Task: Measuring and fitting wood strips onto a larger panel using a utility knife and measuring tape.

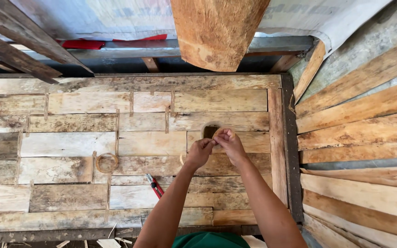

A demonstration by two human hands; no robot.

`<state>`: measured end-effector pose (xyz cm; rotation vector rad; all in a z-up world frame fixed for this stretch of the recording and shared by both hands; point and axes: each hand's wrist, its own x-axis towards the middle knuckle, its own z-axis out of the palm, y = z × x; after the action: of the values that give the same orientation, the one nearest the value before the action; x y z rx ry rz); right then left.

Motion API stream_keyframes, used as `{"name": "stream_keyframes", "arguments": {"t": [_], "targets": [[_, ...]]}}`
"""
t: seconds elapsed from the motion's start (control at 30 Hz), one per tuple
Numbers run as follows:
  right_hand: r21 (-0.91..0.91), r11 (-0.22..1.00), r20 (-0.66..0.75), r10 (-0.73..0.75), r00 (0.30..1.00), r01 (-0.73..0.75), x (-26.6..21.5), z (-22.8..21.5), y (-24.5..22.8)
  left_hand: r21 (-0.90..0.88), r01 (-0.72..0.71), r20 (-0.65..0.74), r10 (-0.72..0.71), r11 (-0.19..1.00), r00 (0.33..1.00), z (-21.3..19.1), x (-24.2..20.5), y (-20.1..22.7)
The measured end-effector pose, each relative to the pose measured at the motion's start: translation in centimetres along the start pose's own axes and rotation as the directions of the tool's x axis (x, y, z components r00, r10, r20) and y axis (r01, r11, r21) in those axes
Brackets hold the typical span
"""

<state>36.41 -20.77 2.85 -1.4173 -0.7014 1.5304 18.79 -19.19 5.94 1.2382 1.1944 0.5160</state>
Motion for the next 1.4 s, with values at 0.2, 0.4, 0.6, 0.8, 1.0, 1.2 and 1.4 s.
{"name": "stream_keyframes", "arguments": {"t": [0.2, 0.4, 0.6, 0.8, 1.0, 1.2, 1.4], "targets": [[-0.337, 0.937, -0.310, -0.202, 0.929, 0.091, 2.4, -0.1, -3.7, 0.110, 0.251, 0.062, -0.258, 0.962, 0.964, -0.9, 1.2, 0.7], [-0.624, 0.774, -0.376, -0.183, 0.908, -0.103, 3.7, 0.1, -1.5, 0.182, 0.353, -0.061, -0.347, 0.918, 0.936, 0.6, 4.5, 0.6], [-0.645, 0.696, -0.400, 0.044, 0.915, -0.315, 4.2, 1.7, -1.1, 0.460, 0.379, -0.010, -0.422, 0.803, 0.906, 2.1, 9.3, -3.9], [-0.747, 0.583, -0.394, -0.002, 0.919, -0.319, 4.9, 1.7, -0.7, 0.963, -0.168, 0.222, -0.272, 0.209, 0.936, 3.0, 11.5, -7.3], [-0.803, 0.594, -0.268, -0.295, 0.917, -0.043, 6.2, -2.4, 4.4, 0.432, 0.305, -0.013, -0.333, 0.849, 0.943, 2.3, 6.7, 1.1], [-0.732, 0.634, -0.360, -0.049, 0.932, -0.250, 3.8, -4.0, 1.8, 0.459, 0.297, -0.024, -0.323, 0.837, 0.946, 4.9, 7.3, 1.0], [-0.723, 0.649, -0.386, -0.097, 0.917, -0.235, 3.7, -4.4, 2.1, 0.655, 0.247, -0.020, -0.310, 0.714, 0.950, 6.9, 10.5, -4.6]]}}
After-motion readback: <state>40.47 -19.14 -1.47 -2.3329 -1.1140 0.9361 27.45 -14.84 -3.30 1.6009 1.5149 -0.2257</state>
